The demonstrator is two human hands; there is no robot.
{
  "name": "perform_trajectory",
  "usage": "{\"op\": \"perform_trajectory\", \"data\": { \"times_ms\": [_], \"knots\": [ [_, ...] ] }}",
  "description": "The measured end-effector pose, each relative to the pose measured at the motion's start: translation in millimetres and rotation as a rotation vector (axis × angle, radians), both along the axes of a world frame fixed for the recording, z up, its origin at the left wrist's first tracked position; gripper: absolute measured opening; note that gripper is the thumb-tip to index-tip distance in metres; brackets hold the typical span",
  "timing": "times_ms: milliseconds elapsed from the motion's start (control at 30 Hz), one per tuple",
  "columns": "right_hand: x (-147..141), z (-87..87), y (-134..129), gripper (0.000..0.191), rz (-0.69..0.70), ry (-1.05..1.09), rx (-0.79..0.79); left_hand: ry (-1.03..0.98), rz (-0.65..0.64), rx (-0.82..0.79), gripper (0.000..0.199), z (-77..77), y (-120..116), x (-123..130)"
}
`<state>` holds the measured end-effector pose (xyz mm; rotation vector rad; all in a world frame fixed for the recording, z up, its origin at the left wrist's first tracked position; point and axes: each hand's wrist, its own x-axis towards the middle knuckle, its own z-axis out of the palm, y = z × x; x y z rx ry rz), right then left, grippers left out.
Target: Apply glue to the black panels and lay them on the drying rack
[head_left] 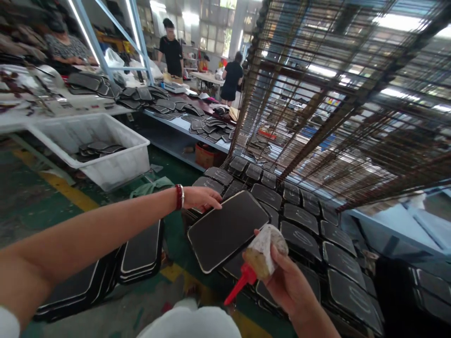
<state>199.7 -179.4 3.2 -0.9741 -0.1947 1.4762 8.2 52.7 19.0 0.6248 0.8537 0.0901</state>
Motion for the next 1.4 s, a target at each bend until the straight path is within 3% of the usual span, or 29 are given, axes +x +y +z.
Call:
{"op": "perform_trajectory", "data": {
  "times_ms": [100, 233, 400, 467, 567, 700, 867, 1033, 1267, 1400],
  "knots": [
    [-5, 1.5, 0, 0.049, -0.018, -0.012, 0.017, -0.032, -0.004, -0.021, 0.059, 4.6, -10, 13],
    [11, 10.5, -9, 0.052, -0.151, -0.064, 0.011, -0.116, 0.105, -0.11, 0.062, 0.8, -10, 2],
    [44, 42.0, -13, 0.057, -0.481, -0.404, 0.149, -0.131, 0.123, -0.253, 0.058, 2.0, -4, -22],
    [50, 53.6, -8, 0.053, -0.532, -0.535, 0.226, -0.123, 0.122, -0.341, 0.051, 4.8, -5, -27],
    [51, 62.0, 1, 0.046, -0.513, -0.636, 0.305, -0.075, 0.151, -0.382, 0.048, 10.2, -10, -30],
    [46, 58.6, 6, 0.045, -0.425, -0.635, 0.343, -0.003, 0.228, -0.374, 0.048, 13.4, -12, -31],
    [42, 52.9, 8, 0.052, -0.335, -0.652, 0.376, -0.06, 0.108, -0.455, 0.046, 7.6, -8, -34],
    [40, 54.3, 9, 0.057, -0.298, -0.658, 0.364, -0.046, 0.085, -0.459, 0.052, 5.5, -6, -35],
    [45, 48.0, -4, 0.057, -0.337, -0.655, 0.276, -0.031, 0.232, -0.473, 0.044, 7.9, -7, -34],
    [43, 40.2, -4, 0.049, -0.481, -0.618, 0.251, -0.003, 0.238, -0.376, 0.046, 2.3, -6, -35]
  ]
}}
